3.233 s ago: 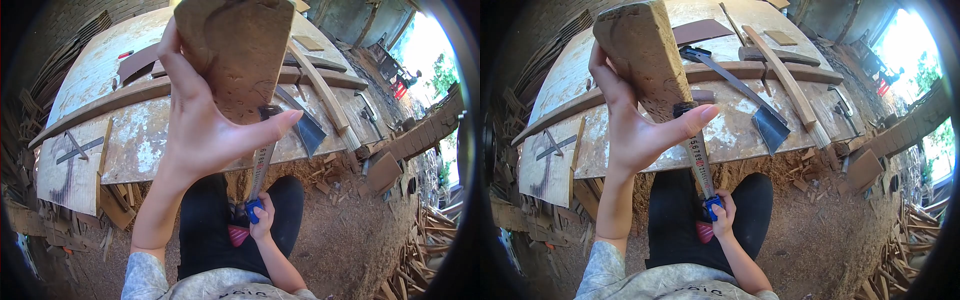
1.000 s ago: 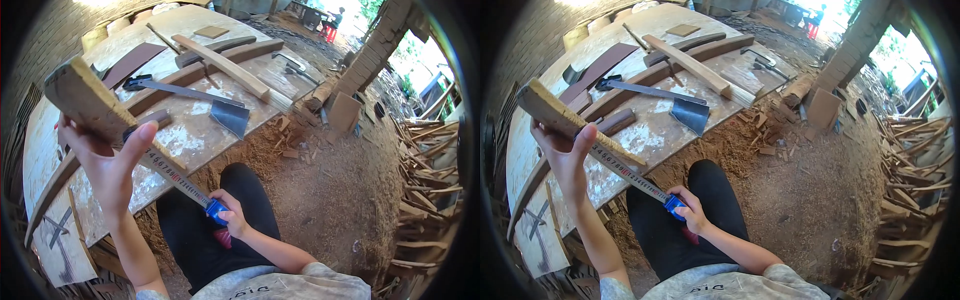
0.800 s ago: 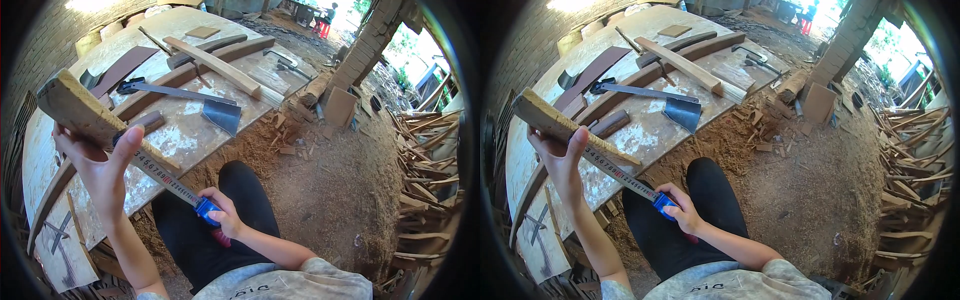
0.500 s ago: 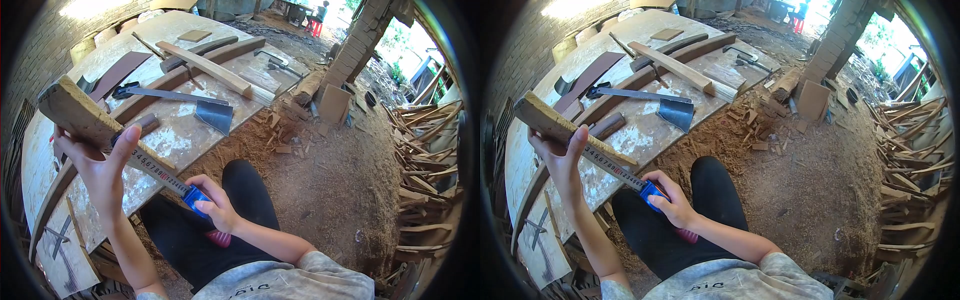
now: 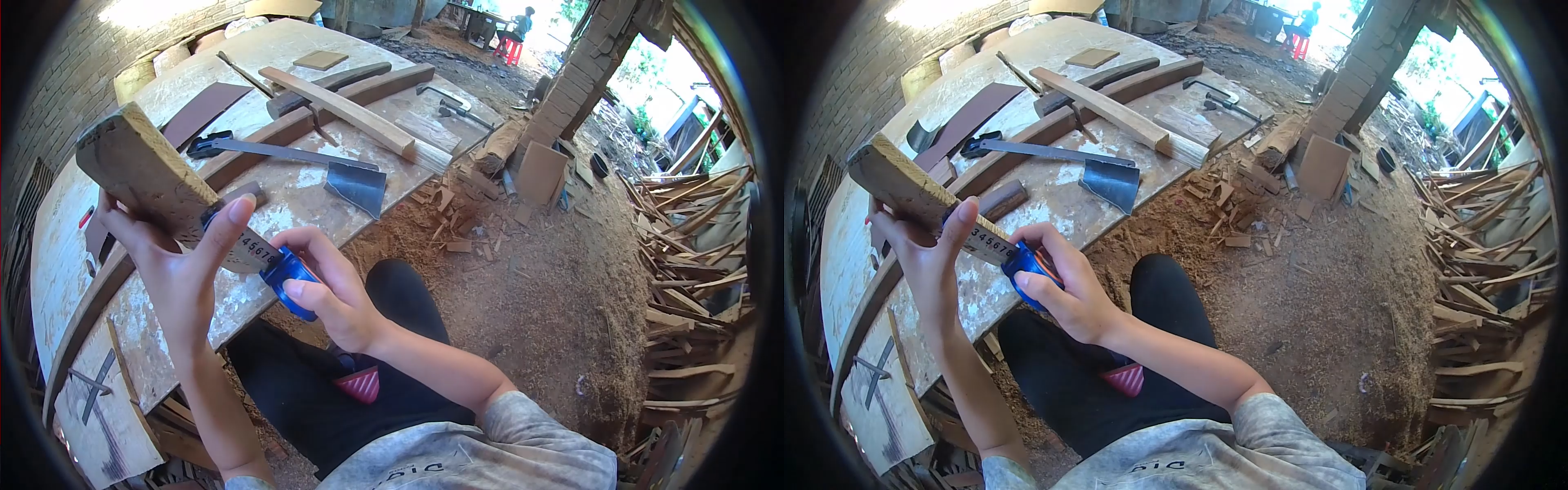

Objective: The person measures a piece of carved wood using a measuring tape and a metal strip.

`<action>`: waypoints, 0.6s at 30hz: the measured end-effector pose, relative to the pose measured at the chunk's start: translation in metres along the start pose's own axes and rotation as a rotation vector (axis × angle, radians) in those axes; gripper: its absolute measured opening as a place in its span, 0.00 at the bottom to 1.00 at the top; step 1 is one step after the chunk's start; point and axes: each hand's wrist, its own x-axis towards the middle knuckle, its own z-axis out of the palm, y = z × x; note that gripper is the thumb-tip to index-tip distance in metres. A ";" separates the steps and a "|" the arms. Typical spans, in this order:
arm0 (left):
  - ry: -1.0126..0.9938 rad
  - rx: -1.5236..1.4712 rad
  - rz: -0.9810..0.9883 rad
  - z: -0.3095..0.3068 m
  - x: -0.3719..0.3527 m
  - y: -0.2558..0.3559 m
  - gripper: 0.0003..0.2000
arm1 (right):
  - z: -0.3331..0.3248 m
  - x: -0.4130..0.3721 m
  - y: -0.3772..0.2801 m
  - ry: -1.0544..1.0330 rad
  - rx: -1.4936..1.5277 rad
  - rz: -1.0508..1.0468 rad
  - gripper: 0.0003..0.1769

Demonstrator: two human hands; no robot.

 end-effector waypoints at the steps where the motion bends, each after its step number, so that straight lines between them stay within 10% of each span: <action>1: -0.001 -0.009 0.015 -0.001 0.000 -0.002 0.53 | 0.002 0.002 -0.001 0.002 -0.002 -0.008 0.25; 7: -0.060 -0.159 -0.039 -0.016 -0.009 -0.034 0.53 | -0.007 0.015 0.004 0.099 -0.042 0.016 0.20; 18: -0.007 -0.306 -0.118 -0.032 -0.013 -0.063 0.21 | -0.003 0.027 0.007 0.203 -0.025 0.238 0.17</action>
